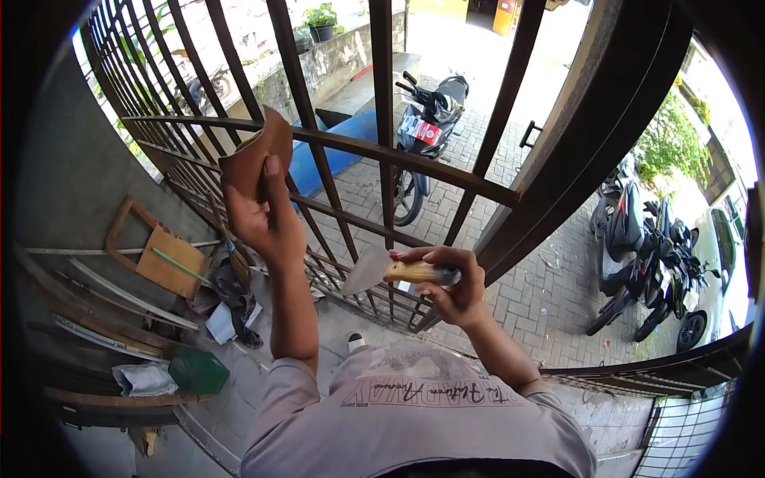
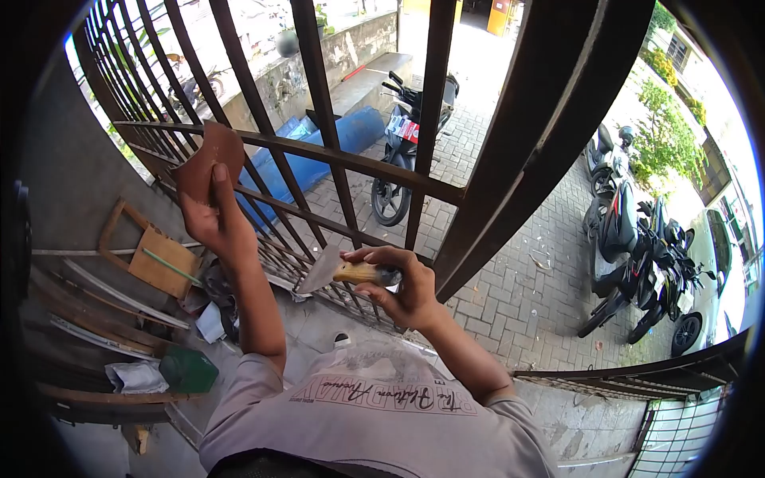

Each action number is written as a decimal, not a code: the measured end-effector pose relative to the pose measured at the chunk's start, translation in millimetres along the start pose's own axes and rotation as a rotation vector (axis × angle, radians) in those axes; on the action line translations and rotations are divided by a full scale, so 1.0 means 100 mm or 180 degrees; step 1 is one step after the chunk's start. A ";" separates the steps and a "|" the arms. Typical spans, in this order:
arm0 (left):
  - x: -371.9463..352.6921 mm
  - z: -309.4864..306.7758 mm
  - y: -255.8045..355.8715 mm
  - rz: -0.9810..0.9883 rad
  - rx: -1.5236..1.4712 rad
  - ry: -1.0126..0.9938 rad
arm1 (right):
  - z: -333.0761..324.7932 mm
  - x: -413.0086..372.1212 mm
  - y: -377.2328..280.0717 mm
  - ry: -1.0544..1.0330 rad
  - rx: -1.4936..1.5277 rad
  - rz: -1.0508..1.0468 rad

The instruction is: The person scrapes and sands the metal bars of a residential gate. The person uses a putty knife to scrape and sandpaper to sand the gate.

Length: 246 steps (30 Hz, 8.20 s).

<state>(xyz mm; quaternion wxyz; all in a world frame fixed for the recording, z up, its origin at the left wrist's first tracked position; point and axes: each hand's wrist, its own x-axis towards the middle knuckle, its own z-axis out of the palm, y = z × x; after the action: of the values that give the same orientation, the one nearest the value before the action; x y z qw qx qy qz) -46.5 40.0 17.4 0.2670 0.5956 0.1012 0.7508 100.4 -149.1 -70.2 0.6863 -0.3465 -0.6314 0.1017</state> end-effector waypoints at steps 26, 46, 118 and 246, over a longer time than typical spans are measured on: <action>-0.19 0.13 -0.44 0.0822 0.1807 -0.0936 | -0.07 0.26 -0.45 0.0406 0.0274 0.0076; -0.66 0.53 -0.56 0.1260 0.1314 -0.0338 | -0.22 -0.19 -0.50 0.0421 0.0880 0.1098; 0.05 -1.07 -1.35 -0.0493 -0.0237 -0.1032 | 0.88 1.47 -0.44 0.1142 -0.0262 -0.1360; 0.86 -0.68 -1.48 0.0592 -0.0184 -0.1172 | 1.12 2.16 0.07 0.1757 -0.0082 -0.1226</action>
<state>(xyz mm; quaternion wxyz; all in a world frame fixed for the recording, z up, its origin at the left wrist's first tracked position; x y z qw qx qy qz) -82.7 219.8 1.7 0.2274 0.7216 -0.0263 0.6533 37.1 20.2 93.3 0.8335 -0.2439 -0.4769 -0.1355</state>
